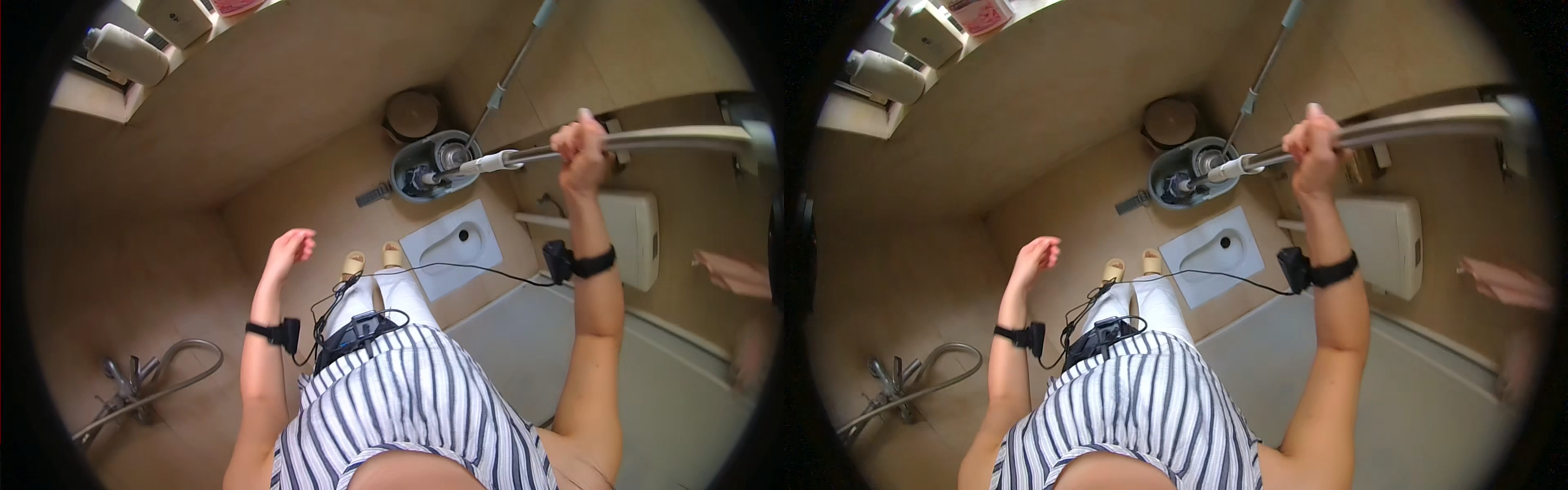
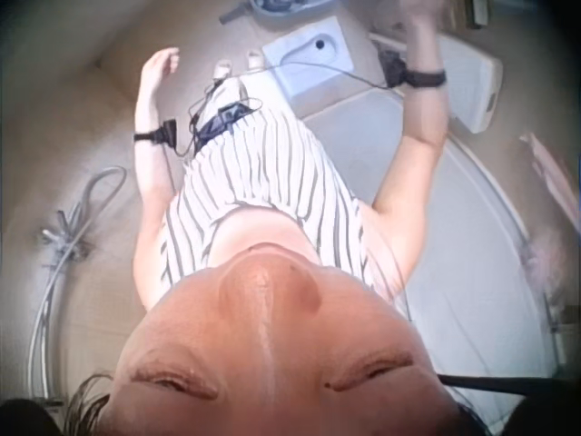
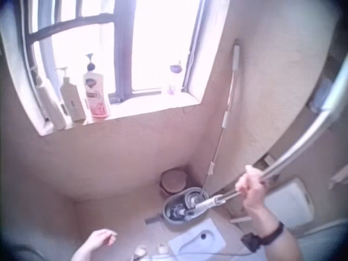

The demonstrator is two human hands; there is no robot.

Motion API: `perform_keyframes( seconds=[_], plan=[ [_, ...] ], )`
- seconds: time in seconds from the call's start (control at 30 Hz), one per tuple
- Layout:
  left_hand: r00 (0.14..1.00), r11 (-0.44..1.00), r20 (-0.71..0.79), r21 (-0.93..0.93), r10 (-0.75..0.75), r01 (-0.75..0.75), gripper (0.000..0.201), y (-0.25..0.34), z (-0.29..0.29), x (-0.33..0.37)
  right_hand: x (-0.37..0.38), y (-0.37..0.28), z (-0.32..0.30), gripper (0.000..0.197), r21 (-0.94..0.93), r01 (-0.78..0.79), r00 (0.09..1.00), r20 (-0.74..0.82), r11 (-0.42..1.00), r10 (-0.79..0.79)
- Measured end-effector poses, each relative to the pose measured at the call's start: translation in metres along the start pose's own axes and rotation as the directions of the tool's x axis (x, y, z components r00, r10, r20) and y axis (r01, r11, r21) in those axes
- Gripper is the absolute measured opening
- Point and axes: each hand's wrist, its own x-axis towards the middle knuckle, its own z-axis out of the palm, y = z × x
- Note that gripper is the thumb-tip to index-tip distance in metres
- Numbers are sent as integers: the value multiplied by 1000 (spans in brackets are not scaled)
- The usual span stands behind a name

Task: Mopping the bathroom floor and adjacent hallway using a spin mop

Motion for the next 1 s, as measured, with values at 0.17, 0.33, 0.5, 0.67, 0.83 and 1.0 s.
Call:
perform_keyframes(
  seconds=[0.17, 0.33, 0.5, 0.67, 0.83, 1.0],
  plan=[
    [932, 944, 262, -148, -249, 294, 30, -15, 43, 88, -63, -111, 13, 37, 35, 220, 974, -56, 975, -218],
    [813, 764, 470, -363, -345, 534, 42, -52, 137, 156, -140, -224, 23, 29, -133, 424, 889, -129, 896, -440],
    [704, 607, 507, -376, -498, 700, 60, -77, 233, 175, -220, -295, 42, 28, -280, 507, 824, -121, 815, -554],
    [676, 224, 482, -697, -557, 681, 60, -90, 267, 188, -280, -313, 79, 26, -325, 510, 745, -297, 796, -598],
    [652, 373, 418, -573, -633, 730, 49, -115, 250, 182, -280, -276, 128, 37, -298, 497, 801, -203, 815, -563],
    [531, 281, 410, -530, -741, 800, 30, -126, 262, 161, -330, -287, 110, 28, -784, 187, 711, -308, 592, -632]
  ],
)
